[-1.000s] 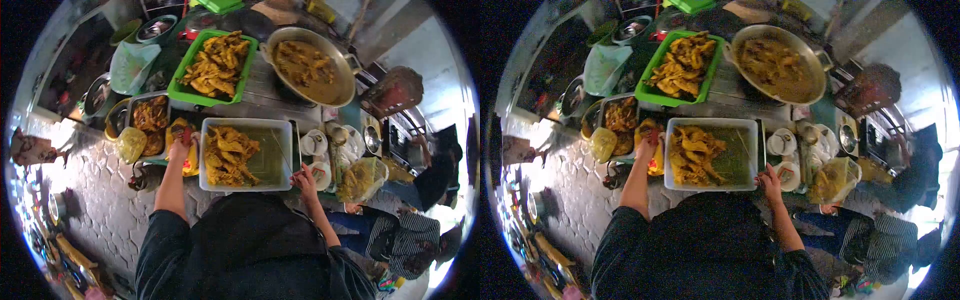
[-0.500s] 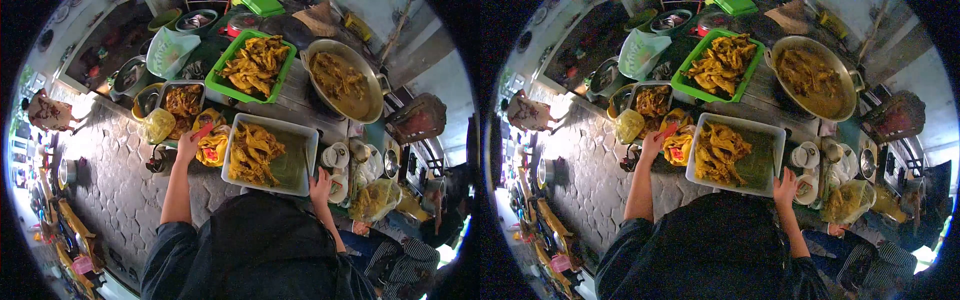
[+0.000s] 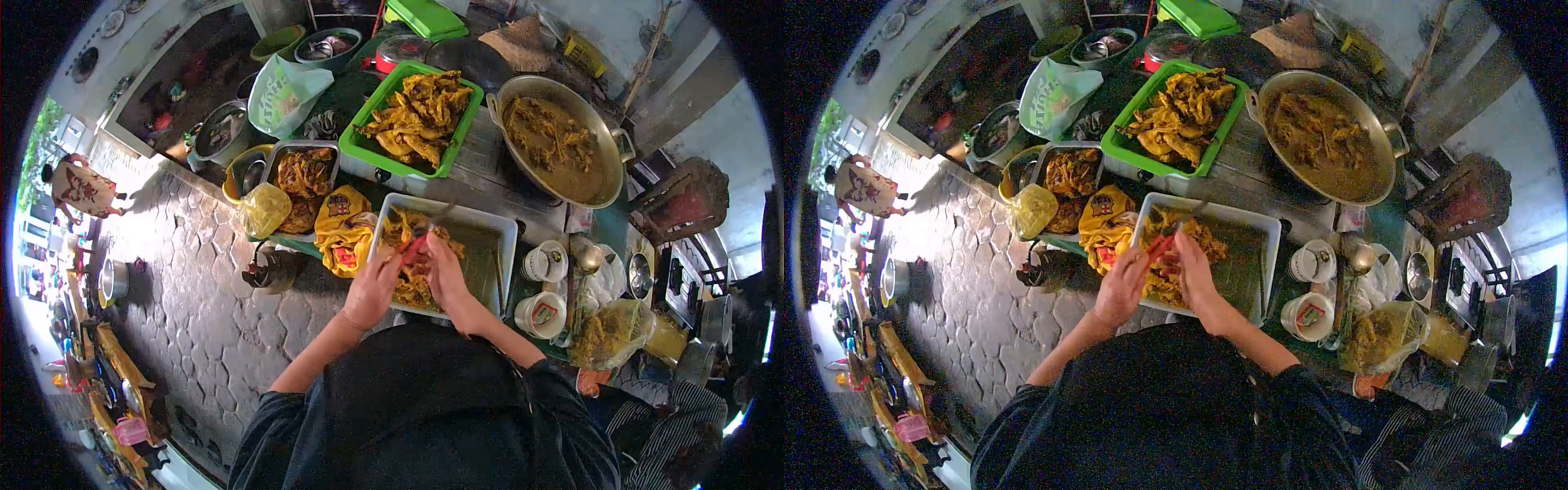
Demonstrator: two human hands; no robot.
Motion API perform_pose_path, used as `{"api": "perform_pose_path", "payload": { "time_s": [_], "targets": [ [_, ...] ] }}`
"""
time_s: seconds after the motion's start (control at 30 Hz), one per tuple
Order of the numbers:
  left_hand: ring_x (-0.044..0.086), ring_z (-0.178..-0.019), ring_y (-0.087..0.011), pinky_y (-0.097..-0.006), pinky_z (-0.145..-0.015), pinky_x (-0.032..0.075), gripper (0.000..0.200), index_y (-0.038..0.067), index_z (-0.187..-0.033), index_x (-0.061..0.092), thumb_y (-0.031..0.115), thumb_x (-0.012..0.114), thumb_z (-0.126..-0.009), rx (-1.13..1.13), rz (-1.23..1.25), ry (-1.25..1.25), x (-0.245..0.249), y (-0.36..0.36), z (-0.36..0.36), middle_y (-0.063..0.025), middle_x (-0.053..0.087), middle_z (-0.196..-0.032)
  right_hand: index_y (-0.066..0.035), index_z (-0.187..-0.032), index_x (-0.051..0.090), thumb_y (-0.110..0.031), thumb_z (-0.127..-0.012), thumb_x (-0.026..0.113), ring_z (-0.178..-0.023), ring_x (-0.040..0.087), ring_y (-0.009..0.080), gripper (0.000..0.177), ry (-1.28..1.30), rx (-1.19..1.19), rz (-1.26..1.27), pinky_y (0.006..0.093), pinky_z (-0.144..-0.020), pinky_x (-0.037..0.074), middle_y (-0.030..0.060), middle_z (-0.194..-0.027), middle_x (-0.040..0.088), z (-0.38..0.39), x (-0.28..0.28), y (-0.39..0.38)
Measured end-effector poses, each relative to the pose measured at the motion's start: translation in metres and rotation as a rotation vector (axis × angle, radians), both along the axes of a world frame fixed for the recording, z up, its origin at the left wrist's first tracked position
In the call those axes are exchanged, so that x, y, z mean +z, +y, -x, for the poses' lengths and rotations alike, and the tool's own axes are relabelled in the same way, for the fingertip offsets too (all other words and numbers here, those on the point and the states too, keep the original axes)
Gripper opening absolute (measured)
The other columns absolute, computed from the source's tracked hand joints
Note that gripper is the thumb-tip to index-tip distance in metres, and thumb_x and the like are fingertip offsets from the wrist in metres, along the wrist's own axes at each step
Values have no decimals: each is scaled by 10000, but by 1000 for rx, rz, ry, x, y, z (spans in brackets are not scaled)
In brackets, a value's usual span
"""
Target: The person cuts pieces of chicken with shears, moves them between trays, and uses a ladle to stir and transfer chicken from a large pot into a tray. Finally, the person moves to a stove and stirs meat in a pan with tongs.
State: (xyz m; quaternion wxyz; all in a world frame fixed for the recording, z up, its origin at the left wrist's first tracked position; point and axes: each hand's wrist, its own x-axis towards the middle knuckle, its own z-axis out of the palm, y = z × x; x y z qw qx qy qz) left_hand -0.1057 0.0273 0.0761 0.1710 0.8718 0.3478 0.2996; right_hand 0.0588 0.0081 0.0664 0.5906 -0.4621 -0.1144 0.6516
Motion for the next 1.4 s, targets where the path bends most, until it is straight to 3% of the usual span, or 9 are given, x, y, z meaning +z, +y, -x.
{"api": "perform_pose_path", "payload": {
  "time_s": [0.1, 0.3, 0.37, 0.4, 0.63, 0.73, 0.83, 1.13, 1.4],
  "targets": [
    [541, -996, -330, -369, -808, 476, 333, -21, -1140, 513, 58, 549, -818, -72, -76, 35, -1, -6, -6, -183, 488, -1147, -55, -986, 542, -298, -914, 523, -698, 589, 138, 253, 3, -76, -58, 270, -625, 479, 41, -808, 598, -12, -18, 8],
    [579, -931, -285, -384, -743, 502, 497, 27, -1334, 349, 155, 547, -897, -39, 280, -188, -9, -14, -25, -166, 479, -1178, -30, -971, 565, -236, -930, 501, -720, 598, 154, 219, -186, -70, -30, 292, -678, 483, 70, -827, 617, -25, -28, 7],
    [600, -773, -180, -313, -632, 510, 523, 49, -1389, 267, 229, 481, -947, -143, 1480, -691, -8, -11, -26, -110, 511, -1121, -29, -985, 563, -243, -928, 508, -728, 598, 153, 228, -229, -1, -52, 297, -690, 482, 74, -834, 616, -27, -27, 4],
    [572, -651, -122, -256, -566, 484, 460, 50, -1372, 303, 240, 425, -972, -61, 1548, -724, -6, -13, -29, -63, 559, -981, -28, -999, 561, -250, -925, 514, -736, 598, 152, 239, -272, 59, -77, 301, -703, 481, 77, -841, 616, -27, -26, 3],
    [523, -606, -95, -241, -511, 439, 387, 54, -1326, 373, 196, 415, -969, 14, 1359, -504, -22, -7, -32, -25, 564, -764, -41, -954, 545, -251, -920, 526, -727, 584, 135, 213, -294, -186, -14, 298, -653, 491, 45, -807, 589, -38, -27, 3],
    [509, -577, -92, -237, -494, 421, 381, 56, -1322, 378, 179, 420, -964, -67, 1362, -463, -21, -8, -32, -25, 550, -756, -72, -935, 535, -288, -894, 566, -614, 353, 83, 222, -393, -88, -6, 289, -561, 315, -29, -704, 394, -50, -41, 9],
    [500, -558, -93, -232, -484, 415, 366, 52, -1308, 389, 172, 416, -963, -74, 1336, -420, -20, -9, -33, -18, 538, -742, -67, -866, 518, -277, -898, 558, -581, 324, 78, 216, -439, -61, 19, 271, -525, 284, -33, -687, 385, -51, -26, 7],
    [491, -539, -91, -232, -468, 408, 342, 40, -1279, 405, 169, 418, -963, -98, 1349, -433, -21, -11, -33, -16, 535, -727, -46, -812, 529, -220, -891, 558, -603, 325, 70, 192, -528, 131, -49, 268, -546, 294, -31, -661, 388, -67, -22, 10],
    [506, -518, -84, -229, -461, 440, 388, 65, -1333, 365, 189, 401, -967, -76, 1306, -465, -22, -9, -40, -34, 548, -716, -20, -848, 580, -223, -876, 588, -608, 370, 72, 204, -452, 55, -66, 249, -543, 306, -30, -709, 474, -70, -15, 11]
  ]
}}
